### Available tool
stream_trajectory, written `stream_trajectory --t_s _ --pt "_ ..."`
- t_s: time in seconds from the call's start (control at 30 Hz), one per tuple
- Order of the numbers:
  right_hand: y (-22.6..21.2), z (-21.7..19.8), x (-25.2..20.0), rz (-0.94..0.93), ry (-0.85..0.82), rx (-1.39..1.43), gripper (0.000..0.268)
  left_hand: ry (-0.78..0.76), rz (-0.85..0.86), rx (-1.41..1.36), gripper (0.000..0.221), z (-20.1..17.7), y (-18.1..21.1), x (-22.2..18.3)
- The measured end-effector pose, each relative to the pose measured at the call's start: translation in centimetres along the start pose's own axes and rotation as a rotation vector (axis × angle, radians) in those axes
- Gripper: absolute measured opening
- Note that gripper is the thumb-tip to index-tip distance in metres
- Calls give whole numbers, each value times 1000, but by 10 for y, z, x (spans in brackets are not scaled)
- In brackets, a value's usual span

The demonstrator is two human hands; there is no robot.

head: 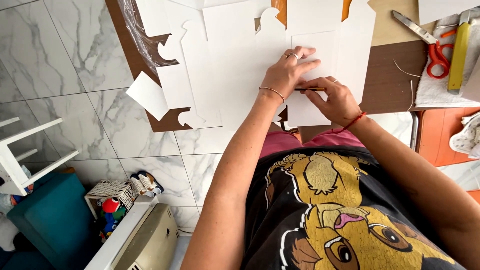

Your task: Marking and cutting cardboard templates using a pencil and utility knife

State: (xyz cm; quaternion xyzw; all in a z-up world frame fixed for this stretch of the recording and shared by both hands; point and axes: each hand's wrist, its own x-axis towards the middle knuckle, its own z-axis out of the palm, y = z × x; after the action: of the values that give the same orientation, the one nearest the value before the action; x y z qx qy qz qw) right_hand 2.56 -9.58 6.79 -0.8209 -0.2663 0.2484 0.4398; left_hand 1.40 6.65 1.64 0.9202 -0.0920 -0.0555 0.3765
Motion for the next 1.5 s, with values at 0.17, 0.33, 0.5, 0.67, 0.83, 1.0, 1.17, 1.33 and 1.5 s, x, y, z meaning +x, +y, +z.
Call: stream_trajectory --t_s 0.17,0.33,0.5,0.67,0.83,1.0,1.17,1.33,1.5 --pt "10 -24 -14 38 -19 -42 14 41 37 41 61 2 0 0" --pt "4 -48 -29 518 57 -33 12 15 20 36 63 -3 7 -1" --pt "2 -57 -21 381 114 54 8 143 -1 316 38 29 20 -2" --pt "-8 -63 26 250 248 46 9 68 -245 682 40 70 59 -2" --pt "-9 -40 72 -106 -248 -90 17 99 -383 381 28 52 88 -2" --pt "10 -28 84 -82 -422 -220 16 288 -410 425 21 75 80 -1" --pt "22 -21 89 -24 -495 -181 22 386 -399 504 23 96 72 -3" --pt "17 -27 91 14 -496 -250 24 439 -366 513 24 114 62 -6" --pt "16 -40 116 63 -452 -151 14 197 -444 442 51 102 73 -8"
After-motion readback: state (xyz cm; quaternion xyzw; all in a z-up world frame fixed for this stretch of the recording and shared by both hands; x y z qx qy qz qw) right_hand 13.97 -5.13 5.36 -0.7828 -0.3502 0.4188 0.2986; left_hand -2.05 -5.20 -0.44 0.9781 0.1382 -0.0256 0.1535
